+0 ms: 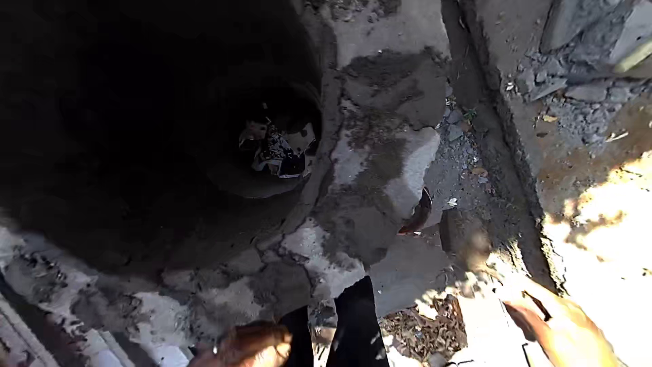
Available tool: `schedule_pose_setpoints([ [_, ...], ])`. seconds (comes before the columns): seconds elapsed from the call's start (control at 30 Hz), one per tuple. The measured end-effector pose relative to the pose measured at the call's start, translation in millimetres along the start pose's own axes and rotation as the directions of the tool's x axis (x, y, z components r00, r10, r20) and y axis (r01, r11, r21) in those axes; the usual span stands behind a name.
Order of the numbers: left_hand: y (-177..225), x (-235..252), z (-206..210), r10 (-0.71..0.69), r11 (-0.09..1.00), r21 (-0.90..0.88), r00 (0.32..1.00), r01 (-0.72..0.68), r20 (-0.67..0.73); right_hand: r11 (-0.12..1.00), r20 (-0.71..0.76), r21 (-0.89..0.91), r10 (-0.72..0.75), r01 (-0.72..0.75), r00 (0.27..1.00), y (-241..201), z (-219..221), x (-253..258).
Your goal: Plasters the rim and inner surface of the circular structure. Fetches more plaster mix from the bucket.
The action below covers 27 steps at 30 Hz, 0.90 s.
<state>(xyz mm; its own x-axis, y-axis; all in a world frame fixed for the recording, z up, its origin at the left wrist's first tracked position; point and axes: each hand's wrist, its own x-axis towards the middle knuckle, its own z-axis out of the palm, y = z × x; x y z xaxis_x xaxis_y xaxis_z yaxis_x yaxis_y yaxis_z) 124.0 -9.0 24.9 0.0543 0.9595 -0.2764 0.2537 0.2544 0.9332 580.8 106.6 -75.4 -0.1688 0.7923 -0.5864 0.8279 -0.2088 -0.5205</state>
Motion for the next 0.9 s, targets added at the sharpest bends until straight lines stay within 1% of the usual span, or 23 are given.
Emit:
schedule_pose_setpoints([
  [0.03, -0.5, 12.0, -23.9, 0.02, 0.998, 0.063, 0.996, -0.014, -0.084, 0.999, 0.017, -0.032, -0.036, 0.037, 0.999, -34.6, -20.5, -7.2],
  [0.07, -5.8, 26.0, -45.0, 0.013, 0.992, 0.123, 0.99, 0.005, -0.138, 0.999, 0.017, -0.009, -0.049, 0.049, 0.999, -72.2, -33.6, -13.8],
  [0.1, -17.8, 41.0, -61.5, -0.009, 0.988, 0.151, 0.986, 0.035, -0.169, 0.996, 0.027, 0.046, -0.075, 0.074, 0.997, -101.3, -41.0, -18.0],
  [0.13, -33.4, 57.7, -74.2, -0.068, 0.986, 0.139, 0.983, 0.092, -0.173, 0.985, 0.03, 0.115, -0.136, 0.132, 0.99, -120.9, -42.8, -16.4],
  [0.17, -48.3, 74.4, -84.1, -0.169, 0.98, 0.086, 0.978, 0.18, -0.119, 0.965, 0.05, 0.165, -0.214, 0.204, 0.975, -131.2, -41.6, -10.1],
  [0.2, -62.0, 89.9, -91.0, -0.279, 0.96, 0.006, 0.96, 0.28, -0.026, 0.944, 0.087, 0.192, -0.289, 0.268, 0.953, -143.5, -38.0, 0.0],
  [0.27, -89.9, 112.9, -92.3, -0.409, 0.878, -0.203, 0.9, 0.432, 0.149, 0.909, 0.166, 0.211, -0.397, 0.36, 0.903, -174.3, -26.8, 23.8],
  [0.33, -107.7, 124.6, -86.9, -0.459, 0.785, -0.335, 0.852, 0.521, 0.25, 0.89, 0.238, 0.177, -0.452, 0.419, 0.86, -212.3, -15.3, 47.8],
  [0.37, -112.6, 125.2, -83.7, -0.474, 0.758, -0.357, 0.837, 0.546, 0.274, 0.883, 0.279, 0.155, -0.469, 0.443, 0.838, -230.5, -10.8, 57.5],
  [0.43, -116.1, 124.1, -79.4, -0.502, 0.717, -0.387, 0.815, 0.579, 0.29, 0.837, 0.316, 0.037, -0.529, 0.546, 0.788, -265.2, -2.5, 77.2],
  [0.5, -113.9, 124.1, -75.8, -0.523, 0.677, -0.441, 0.807, 0.589, 0.276, 0.749, 0.354, -0.111, -0.584, 0.653, 0.73, -291.7, 3.8, 92.3],
  [0.57, -117.0, 127.8, -69.8, -0.524, 0.62, -0.535, 0.81, 0.574, 0.262, 0.601, 0.372, -0.309, -0.637, 0.737, 0.675, -308.4, 10.6, 100.5],
  [0.6, -120.4, 129.6, -65.4, -0.524, 0.576, -0.59, 0.809, 0.566, 0.265, 0.514, 0.378, -0.386, -0.669, 0.766, 0.64, -311.6, 14.9, 101.8],
  [0.7, -129.2, 137.2, -54.4, -0.501, 0.456, -0.709, 0.814, 0.538, 0.295, 0.199, 0.447, -0.551, -0.75, 0.811, 0.488, -312.3, 28.5, 106.3],
  [0.73, -130.0, 138.3, -51.7, -0.48, 0.462, -0.707, 0.821, 0.535, 0.308, 0.126, 0.471, -0.579, -0.755, 0.806, 0.456, -310.2, 31.7, 106.8],
  [0.8, -130.6, 139.0, -51.4, -0.435, 0.532, -0.657, 0.838, 0.534, 0.329, 0.044, 0.494, -0.609, -0.76, 0.792, 0.423, -309.6, 33.2, 107.8],
  [0.83, -130.7, 139.2, -52.2, -0.426, 0.569, -0.623, 0.84, 0.538, 0.336, 0.024, 0.49, -0.631, -0.762, 0.776, 0.422, -312.3, 31.0, 106.4],
  [0.9, -128.2, 139.4, -51.8, -0.443, 0.639, -0.556, 0.845, 0.532, 0.299, 0.033, 0.46, -0.669, -0.766, 0.743, 0.448, -328.0, 22.1, 100.8],
])
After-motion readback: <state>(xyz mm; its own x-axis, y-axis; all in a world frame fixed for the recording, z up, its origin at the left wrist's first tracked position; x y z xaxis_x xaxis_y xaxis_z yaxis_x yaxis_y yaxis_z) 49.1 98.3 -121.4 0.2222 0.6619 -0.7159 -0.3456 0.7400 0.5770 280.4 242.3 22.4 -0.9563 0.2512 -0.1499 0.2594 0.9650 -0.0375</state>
